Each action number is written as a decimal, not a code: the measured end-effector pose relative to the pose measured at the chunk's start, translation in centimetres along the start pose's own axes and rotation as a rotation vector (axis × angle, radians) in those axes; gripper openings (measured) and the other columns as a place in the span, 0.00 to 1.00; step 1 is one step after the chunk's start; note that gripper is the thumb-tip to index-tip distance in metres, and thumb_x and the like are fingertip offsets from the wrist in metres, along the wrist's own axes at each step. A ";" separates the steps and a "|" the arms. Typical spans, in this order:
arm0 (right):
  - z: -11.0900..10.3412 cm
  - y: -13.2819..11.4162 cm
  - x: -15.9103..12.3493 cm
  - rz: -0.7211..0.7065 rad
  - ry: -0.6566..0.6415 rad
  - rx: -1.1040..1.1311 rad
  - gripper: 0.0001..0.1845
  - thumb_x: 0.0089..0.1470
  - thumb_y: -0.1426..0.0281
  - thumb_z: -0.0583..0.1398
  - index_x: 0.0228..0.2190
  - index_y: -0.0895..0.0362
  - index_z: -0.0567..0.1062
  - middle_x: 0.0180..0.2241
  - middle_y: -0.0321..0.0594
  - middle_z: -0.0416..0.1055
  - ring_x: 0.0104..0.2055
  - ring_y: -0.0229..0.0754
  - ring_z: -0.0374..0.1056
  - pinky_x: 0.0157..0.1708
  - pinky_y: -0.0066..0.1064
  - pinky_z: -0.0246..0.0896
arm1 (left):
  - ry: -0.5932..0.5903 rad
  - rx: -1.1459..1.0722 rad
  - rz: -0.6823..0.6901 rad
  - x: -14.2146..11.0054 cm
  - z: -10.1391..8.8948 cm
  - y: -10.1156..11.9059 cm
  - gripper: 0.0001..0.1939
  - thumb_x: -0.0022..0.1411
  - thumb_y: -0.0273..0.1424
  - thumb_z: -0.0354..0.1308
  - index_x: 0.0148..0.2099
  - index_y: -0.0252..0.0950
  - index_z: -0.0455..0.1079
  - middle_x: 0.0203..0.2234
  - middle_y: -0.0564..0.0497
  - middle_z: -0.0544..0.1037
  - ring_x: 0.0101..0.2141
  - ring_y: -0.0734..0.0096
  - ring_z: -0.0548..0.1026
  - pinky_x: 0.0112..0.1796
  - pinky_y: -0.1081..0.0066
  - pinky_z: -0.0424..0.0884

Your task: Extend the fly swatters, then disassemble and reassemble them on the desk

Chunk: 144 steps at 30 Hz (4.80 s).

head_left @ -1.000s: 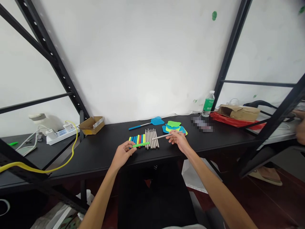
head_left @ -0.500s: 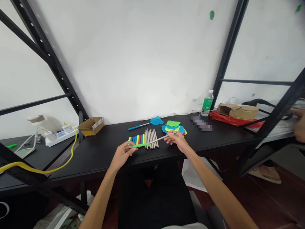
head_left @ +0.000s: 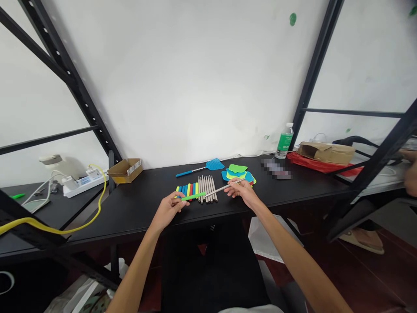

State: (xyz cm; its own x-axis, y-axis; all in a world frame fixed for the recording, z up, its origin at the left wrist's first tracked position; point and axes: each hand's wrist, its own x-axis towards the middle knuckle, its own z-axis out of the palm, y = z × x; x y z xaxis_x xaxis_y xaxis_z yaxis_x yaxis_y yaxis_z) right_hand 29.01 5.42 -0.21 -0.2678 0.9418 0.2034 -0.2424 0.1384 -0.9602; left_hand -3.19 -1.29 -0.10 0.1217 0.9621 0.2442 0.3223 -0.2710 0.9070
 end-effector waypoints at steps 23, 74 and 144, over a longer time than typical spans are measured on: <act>-0.1 0.1 0.1 0.013 0.087 0.080 0.19 0.46 0.56 0.68 0.34 0.57 0.74 0.30 0.45 0.80 0.26 0.40 0.74 0.23 0.26 0.63 | -0.018 0.150 -0.001 -0.1 0.1 0.8 0.22 0.64 0.48 0.53 0.36 0.36 0.78 0.34 0.45 0.82 0.27 0.67 0.72 0.33 0.69 0.69; -0.1 0.2 0.1 -0.003 0.062 0.071 0.18 0.47 0.56 0.67 0.32 0.58 0.75 0.26 0.43 0.79 0.24 0.39 0.74 0.22 0.25 0.61 | 0.017 0.087 -0.039 0.0 0.2 0.2 0.20 0.61 0.47 0.58 0.42 0.35 0.78 0.32 0.45 0.83 0.35 0.61 0.78 0.33 0.69 0.70; -0.7 0.6 0.6 -0.007 0.159 0.220 0.17 0.42 0.62 0.73 0.29 0.57 0.74 0.35 0.45 0.80 0.32 0.39 0.78 0.29 0.22 0.72 | 0.071 -0.064 -0.121 -0.3 -0.4 0.7 0.16 0.49 0.38 0.69 0.38 0.36 0.73 0.31 0.48 0.80 0.26 0.71 0.73 0.23 0.74 0.61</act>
State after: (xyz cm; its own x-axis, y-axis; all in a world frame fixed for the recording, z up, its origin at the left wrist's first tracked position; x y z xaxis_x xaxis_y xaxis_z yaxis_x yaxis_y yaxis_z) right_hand 29.36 6.26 -0.80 -0.1199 0.9798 0.1603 -0.4450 0.0912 -0.8909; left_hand -3.42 -1.79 0.60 0.0184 0.9879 0.1537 0.2693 -0.1529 0.9508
